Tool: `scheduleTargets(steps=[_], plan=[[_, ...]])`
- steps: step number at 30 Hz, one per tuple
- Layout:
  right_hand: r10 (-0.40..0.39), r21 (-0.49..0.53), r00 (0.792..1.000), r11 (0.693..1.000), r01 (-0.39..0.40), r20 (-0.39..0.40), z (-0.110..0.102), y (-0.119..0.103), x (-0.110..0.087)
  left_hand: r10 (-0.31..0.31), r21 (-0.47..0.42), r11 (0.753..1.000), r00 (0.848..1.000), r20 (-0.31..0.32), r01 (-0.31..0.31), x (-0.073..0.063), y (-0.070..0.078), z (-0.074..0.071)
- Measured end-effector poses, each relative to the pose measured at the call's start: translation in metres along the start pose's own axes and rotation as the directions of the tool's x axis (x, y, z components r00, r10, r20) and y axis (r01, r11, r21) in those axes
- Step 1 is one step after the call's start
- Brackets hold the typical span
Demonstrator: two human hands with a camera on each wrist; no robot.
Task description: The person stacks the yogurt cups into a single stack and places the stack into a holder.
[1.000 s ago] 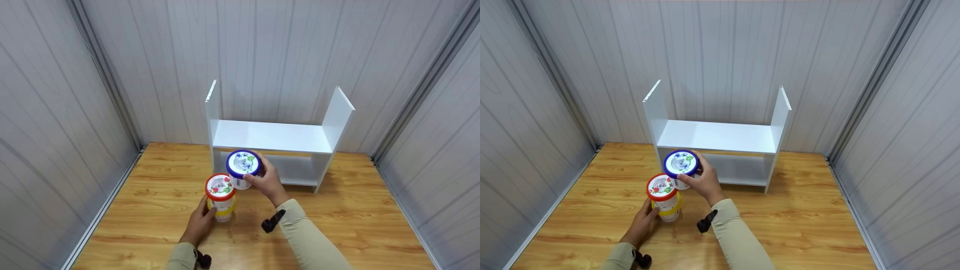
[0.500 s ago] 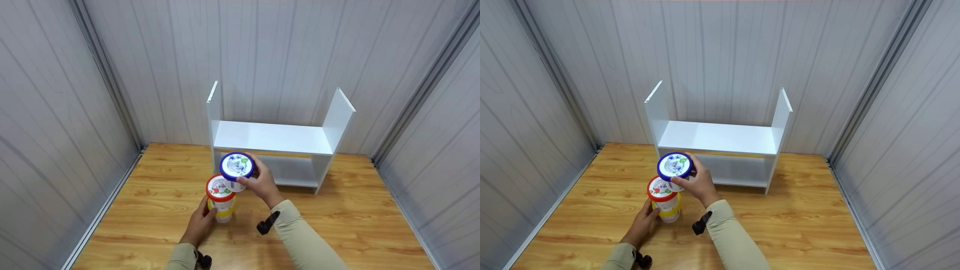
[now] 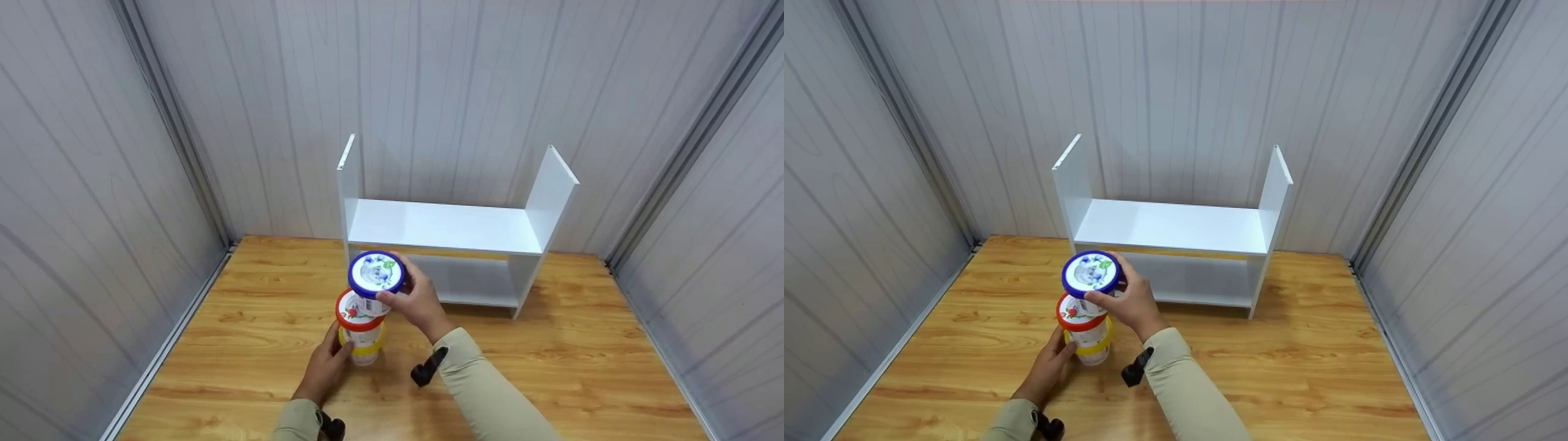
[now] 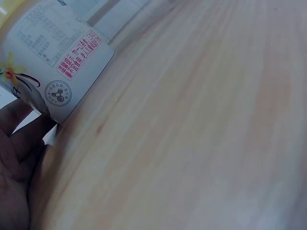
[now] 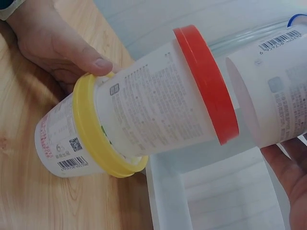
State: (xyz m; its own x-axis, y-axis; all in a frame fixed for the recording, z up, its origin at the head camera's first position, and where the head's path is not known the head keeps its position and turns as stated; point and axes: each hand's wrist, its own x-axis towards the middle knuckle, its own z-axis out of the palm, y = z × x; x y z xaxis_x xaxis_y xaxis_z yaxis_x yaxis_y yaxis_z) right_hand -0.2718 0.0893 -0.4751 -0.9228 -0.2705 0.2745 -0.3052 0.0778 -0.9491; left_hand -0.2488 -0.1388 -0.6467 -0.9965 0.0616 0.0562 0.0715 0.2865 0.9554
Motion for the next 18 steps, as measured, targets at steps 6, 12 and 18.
scheduleTargets(steps=[6, 12, 18], plan=[[0.004, -0.007, 1.0, 1.0, -0.004, 0.001, 0.005, 0.001, 0.0, -0.036, -0.006, 0.999, 0.999, 0.003, 0.036, -0.001, 0.001, 0.001], [-0.016, 0.005, 1.0, 1.0, 0.015, 0.017, 0.01, 0.002, 0.002, -0.007, -0.002, 1.0, 1.0, 0.005, 0.007, -0.003, 0.001, 0.0], [-0.021, -0.005, 0.999, 1.0, 0.021, 0.029, 0.014, 0.005, 0.002, -0.033, -0.002, 0.999, 0.999, 0.002, 0.033, -0.001, 0.003, 0.001]])
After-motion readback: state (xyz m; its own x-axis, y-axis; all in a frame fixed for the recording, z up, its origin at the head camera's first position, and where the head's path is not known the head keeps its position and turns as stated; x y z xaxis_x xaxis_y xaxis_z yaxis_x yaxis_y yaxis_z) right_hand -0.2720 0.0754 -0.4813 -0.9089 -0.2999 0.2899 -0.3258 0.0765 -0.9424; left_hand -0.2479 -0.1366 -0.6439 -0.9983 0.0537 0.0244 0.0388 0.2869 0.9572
